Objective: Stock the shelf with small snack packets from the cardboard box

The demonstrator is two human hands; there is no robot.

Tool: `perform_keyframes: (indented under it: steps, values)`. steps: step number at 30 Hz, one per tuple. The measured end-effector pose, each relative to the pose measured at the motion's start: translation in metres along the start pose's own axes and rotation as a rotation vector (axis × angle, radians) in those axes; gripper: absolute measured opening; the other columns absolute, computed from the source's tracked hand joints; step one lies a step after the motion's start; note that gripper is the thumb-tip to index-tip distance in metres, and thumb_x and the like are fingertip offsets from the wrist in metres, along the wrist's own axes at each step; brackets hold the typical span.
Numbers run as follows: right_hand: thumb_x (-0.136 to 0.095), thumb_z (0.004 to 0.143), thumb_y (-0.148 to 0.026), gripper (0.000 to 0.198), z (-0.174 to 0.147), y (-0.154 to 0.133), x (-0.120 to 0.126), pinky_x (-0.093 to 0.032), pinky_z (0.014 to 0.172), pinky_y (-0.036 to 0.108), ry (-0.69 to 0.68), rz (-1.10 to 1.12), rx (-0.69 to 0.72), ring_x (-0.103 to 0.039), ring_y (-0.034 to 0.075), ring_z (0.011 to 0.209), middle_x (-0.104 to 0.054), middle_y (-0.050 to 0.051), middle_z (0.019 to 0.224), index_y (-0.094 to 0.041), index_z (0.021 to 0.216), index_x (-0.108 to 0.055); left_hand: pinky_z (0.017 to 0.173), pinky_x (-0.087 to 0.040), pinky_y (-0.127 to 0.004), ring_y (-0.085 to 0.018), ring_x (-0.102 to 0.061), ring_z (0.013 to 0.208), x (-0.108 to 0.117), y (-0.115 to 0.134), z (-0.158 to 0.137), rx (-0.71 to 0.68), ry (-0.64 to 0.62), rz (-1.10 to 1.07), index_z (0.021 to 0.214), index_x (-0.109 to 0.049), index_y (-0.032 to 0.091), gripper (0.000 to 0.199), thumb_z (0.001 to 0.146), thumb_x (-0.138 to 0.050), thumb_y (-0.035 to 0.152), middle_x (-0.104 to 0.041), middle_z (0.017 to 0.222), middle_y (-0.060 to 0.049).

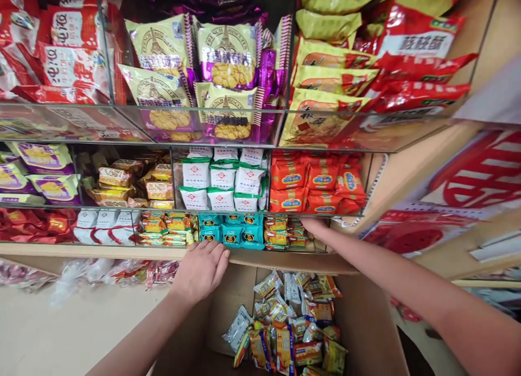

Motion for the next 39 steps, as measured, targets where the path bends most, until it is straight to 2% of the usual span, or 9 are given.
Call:
perform_keyframes:
  steps: [5, 10, 13, 16, 21, 24, 30, 39]
  values:
    - [-0.049, 0.086, -0.029, 0.022, -0.009, 0.016, 0.003, -0.051, 0.066, 0.029, -0.048, -0.039, -0.167, -0.059, 0.013, 0.076, -0.06, 0.005, 0.094, -0.013, 0.098, -0.056, 0.066, -0.032, -0.034, -0.02, -0.054, 0.072, -0.003, 0.0, 0.001, 0.016, 0.0, 0.01, 0.074, -0.052, 0.02, 0.032, 0.089, -0.026, 0.031, -0.06, 0.073, -0.002]
    - [-0.054, 0.083, -0.022, 0.027, -0.015, 0.02, 0.01, -0.052, 0.058, 0.023, -0.18, -0.09, -0.184, -0.059, 0.011, 0.073, -0.058, 0.006, 0.1, -0.013, 0.108, -0.051, 0.066, -0.032, -0.034, -0.021, -0.055, 0.073, -0.003, 0.0, 0.001, 0.017, -0.001, 0.015, 0.075, -0.052, 0.02, 0.031, 0.089, -0.027, 0.032, -0.061, 0.074, -0.001]
    - [-0.057, 0.081, -0.023, 0.023, -0.02, 0.02, 0.013, -0.051, 0.056, 0.024, -0.304, -0.21, -0.176, -0.059, 0.01, 0.067, -0.06, 0.004, 0.089, -0.011, 0.101, -0.054, 0.066, -0.032, -0.034, -0.021, -0.055, 0.073, -0.002, 0.0, 0.001, 0.016, 0.007, 0.017, 0.074, -0.052, 0.02, 0.031, 0.089, -0.028, 0.032, -0.061, 0.073, -0.001]
    - [-0.057, 0.081, -0.024, 0.018, -0.024, 0.017, 0.015, -0.051, 0.06, 0.028, -0.409, -0.381, -0.129, -0.058, 0.011, 0.067, -0.06, 0.002, 0.082, -0.011, 0.094, -0.057, 0.065, -0.032, -0.033, -0.02, -0.054, 0.071, -0.002, -0.001, 0.001, 0.005, 0.019, 0.016, 0.073, -0.053, 0.02, 0.031, 0.088, -0.029, 0.032, -0.06, 0.072, -0.001]
    - [-0.057, 0.08, -0.024, 0.021, -0.024, 0.009, 0.009, -0.047, 0.078, 0.036, -0.466, -0.604, 0.036, -0.055, 0.017, 0.089, -0.057, 0.005, 0.1, -0.013, 0.098, -0.056, 0.065, -0.032, -0.033, -0.02, -0.054, 0.069, -0.002, -0.002, 0.001, -0.024, 0.044, 0.022, 0.073, -0.055, 0.021, 0.03, 0.087, -0.032, 0.032, -0.059, 0.069, -0.001]
    - [-0.057, 0.081, -0.025, 0.024, -0.021, 0.007, -0.001, -0.046, 0.079, 0.037, -0.5, -0.679, 0.098, -0.055, 0.017, 0.09, -0.057, 0.006, 0.102, -0.014, 0.101, -0.055, 0.066, -0.032, -0.033, -0.02, -0.055, 0.071, -0.002, -0.002, 0.001, -0.03, 0.045, 0.011, 0.075, -0.055, 0.021, 0.029, 0.088, -0.031, 0.031, -0.06, 0.072, -0.001]
    - [-0.057, 0.08, -0.03, 0.024, -0.016, 0.011, -0.017, -0.045, 0.08, 0.036, -0.523, -0.745, 0.177, -0.054, 0.018, 0.093, -0.057, 0.007, 0.104, -0.013, 0.097, -0.057, 0.066, -0.033, -0.033, -0.02, -0.055, 0.071, -0.002, -0.003, 0.0, -0.02, 0.037, -0.002, 0.075, -0.055, 0.021, 0.029, 0.088, -0.031, 0.03, -0.06, 0.072, -0.001]
    - [-0.056, 0.081, -0.031, 0.025, -0.012, 0.018, -0.025, -0.047, 0.076, 0.036, -0.534, -0.729, 0.198, -0.056, 0.017, 0.088, -0.059, 0.005, 0.097, -0.013, 0.098, -0.056, 0.066, -0.035, -0.034, -0.021, -0.056, 0.072, -0.007, -0.006, 0.003, -0.011, 0.033, -0.007, 0.078, -0.057, 0.021, 0.03, 0.087, -0.031, 0.032, -0.061, 0.074, -0.002]
Point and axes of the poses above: each hand's wrist, its own z-axis towards the middle knuckle, its own x-axis out of the back of the hand, y = z × x, the point moved 3 cm from there along z, towards the middle knuckle
